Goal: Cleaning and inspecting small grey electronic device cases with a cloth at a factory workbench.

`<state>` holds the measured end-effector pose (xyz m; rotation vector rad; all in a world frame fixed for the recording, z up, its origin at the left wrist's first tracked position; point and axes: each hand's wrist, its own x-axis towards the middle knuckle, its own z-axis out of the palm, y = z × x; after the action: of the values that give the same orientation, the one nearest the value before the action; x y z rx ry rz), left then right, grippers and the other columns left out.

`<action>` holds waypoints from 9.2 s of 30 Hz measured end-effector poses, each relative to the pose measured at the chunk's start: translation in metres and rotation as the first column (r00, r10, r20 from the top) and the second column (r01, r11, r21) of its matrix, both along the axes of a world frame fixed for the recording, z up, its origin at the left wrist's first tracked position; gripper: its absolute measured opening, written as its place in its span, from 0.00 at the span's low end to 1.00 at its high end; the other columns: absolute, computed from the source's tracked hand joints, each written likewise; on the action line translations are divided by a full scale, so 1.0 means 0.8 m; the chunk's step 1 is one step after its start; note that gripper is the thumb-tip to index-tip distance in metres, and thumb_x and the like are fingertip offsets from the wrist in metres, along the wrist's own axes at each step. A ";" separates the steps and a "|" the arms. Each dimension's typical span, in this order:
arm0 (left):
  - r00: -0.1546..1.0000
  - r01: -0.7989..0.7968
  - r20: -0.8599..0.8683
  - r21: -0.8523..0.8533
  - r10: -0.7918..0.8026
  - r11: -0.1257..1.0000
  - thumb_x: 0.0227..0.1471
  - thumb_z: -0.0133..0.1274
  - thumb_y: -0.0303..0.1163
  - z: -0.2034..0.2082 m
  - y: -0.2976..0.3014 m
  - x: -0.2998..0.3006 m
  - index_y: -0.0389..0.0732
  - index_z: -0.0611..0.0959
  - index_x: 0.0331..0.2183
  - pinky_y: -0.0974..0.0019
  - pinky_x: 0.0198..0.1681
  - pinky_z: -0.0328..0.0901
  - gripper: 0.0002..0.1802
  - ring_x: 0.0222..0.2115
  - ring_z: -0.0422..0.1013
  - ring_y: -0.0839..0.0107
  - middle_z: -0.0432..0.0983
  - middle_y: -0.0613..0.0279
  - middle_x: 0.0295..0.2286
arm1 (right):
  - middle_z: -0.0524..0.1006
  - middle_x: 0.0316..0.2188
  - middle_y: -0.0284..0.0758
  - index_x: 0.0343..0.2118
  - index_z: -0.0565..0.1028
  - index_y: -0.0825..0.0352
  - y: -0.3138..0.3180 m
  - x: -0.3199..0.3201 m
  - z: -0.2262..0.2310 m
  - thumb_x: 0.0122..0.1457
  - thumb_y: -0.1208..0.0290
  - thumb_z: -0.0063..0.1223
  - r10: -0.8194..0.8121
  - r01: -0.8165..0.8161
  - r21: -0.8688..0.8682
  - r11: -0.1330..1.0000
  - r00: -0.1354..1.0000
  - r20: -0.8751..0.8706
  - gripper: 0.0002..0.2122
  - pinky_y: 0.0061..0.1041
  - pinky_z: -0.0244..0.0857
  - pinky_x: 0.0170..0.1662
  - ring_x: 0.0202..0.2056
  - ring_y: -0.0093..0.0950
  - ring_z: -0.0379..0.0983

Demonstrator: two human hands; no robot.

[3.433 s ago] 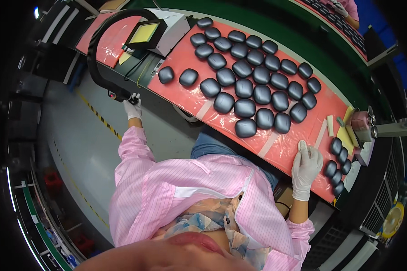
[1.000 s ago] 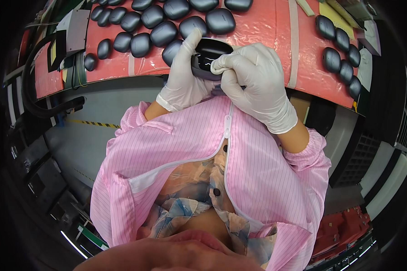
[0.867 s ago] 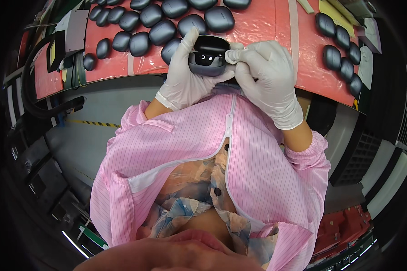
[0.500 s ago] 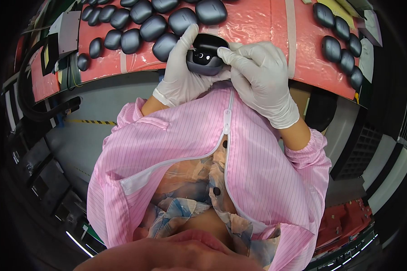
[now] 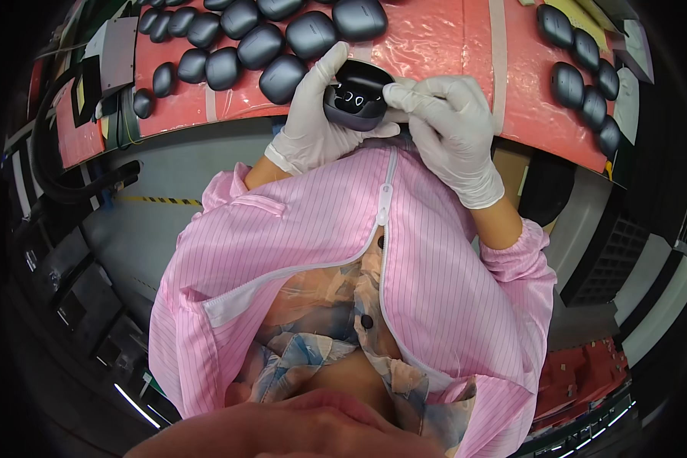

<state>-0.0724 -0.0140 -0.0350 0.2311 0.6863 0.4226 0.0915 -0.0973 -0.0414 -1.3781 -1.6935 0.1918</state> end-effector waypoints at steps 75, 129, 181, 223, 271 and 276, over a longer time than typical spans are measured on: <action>0.962 -0.222 0.062 0.744 0.266 0.630 0.53 0.35 0.70 0.009 -0.007 -0.004 0.31 0.74 0.47 0.61 0.43 0.71 0.47 0.41 0.74 0.59 0.76 0.47 0.41 | 0.74 0.30 0.36 0.38 0.76 0.72 0.012 -0.049 0.058 0.49 0.92 0.50 -0.069 0.064 -0.069 0.996 0.994 -0.081 0.14 0.22 0.66 0.35 0.30 0.26 0.72; 0.933 -0.302 0.279 0.268 0.227 0.915 0.62 0.30 0.58 0.024 0.009 -0.016 0.31 0.75 0.47 0.64 0.34 0.70 0.38 0.34 0.73 0.60 0.77 0.49 0.38 | 0.74 0.32 0.36 0.39 0.78 0.70 0.010 -0.010 0.055 0.49 0.89 0.52 0.039 -0.038 -0.174 0.984 0.999 0.003 0.14 0.23 0.66 0.35 0.33 0.26 0.71; 0.995 0.004 0.090 0.295 -0.032 0.955 0.59 0.30 0.63 0.015 -0.017 0.013 0.38 0.77 0.42 0.68 0.25 0.63 0.38 0.25 0.71 0.66 0.76 0.59 0.29 | 0.76 0.31 0.31 0.34 0.78 0.64 0.048 0.002 0.053 0.42 0.77 0.59 0.122 -0.113 -0.046 0.993 0.906 0.406 0.12 0.28 0.64 0.37 0.34 0.30 0.72; 0.967 -0.165 -0.129 0.335 0.219 0.928 0.57 0.24 0.69 -0.017 -0.012 0.026 0.43 0.80 0.30 0.76 0.21 0.59 0.42 0.22 0.66 0.81 0.73 0.70 0.23 | 0.77 0.28 0.35 0.34 0.74 0.71 0.021 -0.047 0.046 0.50 0.84 0.59 0.088 -0.092 -0.216 0.972 0.996 -0.027 0.08 0.23 0.67 0.32 0.29 0.29 0.75; 0.996 -0.077 -0.013 0.352 0.087 0.933 0.47 0.22 0.78 -0.017 -0.005 0.000 0.33 0.81 0.38 0.75 0.14 0.55 0.56 0.17 0.69 0.75 0.76 0.61 0.21 | 0.73 0.28 0.35 0.35 0.78 0.66 -0.015 -0.030 0.065 0.44 0.88 0.53 0.096 -0.002 -0.270 0.963 0.937 0.337 0.14 0.26 0.64 0.36 0.31 0.30 0.71; 0.970 -0.077 0.242 0.371 -0.017 0.925 0.57 0.26 0.68 -0.008 0.001 -0.037 0.32 0.77 0.44 0.75 0.17 0.58 0.47 0.20 0.71 0.71 0.77 0.57 0.26 | 0.76 0.31 0.37 0.39 0.78 0.69 0.014 0.003 0.070 0.49 0.83 0.53 -0.122 0.197 -0.282 0.939 0.957 0.264 0.13 0.26 0.66 0.39 0.35 0.32 0.74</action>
<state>-0.1018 -0.0131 -0.0418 0.5268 0.3634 0.6022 0.0936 -0.0863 0.0147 -1.8276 -1.7925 0.2050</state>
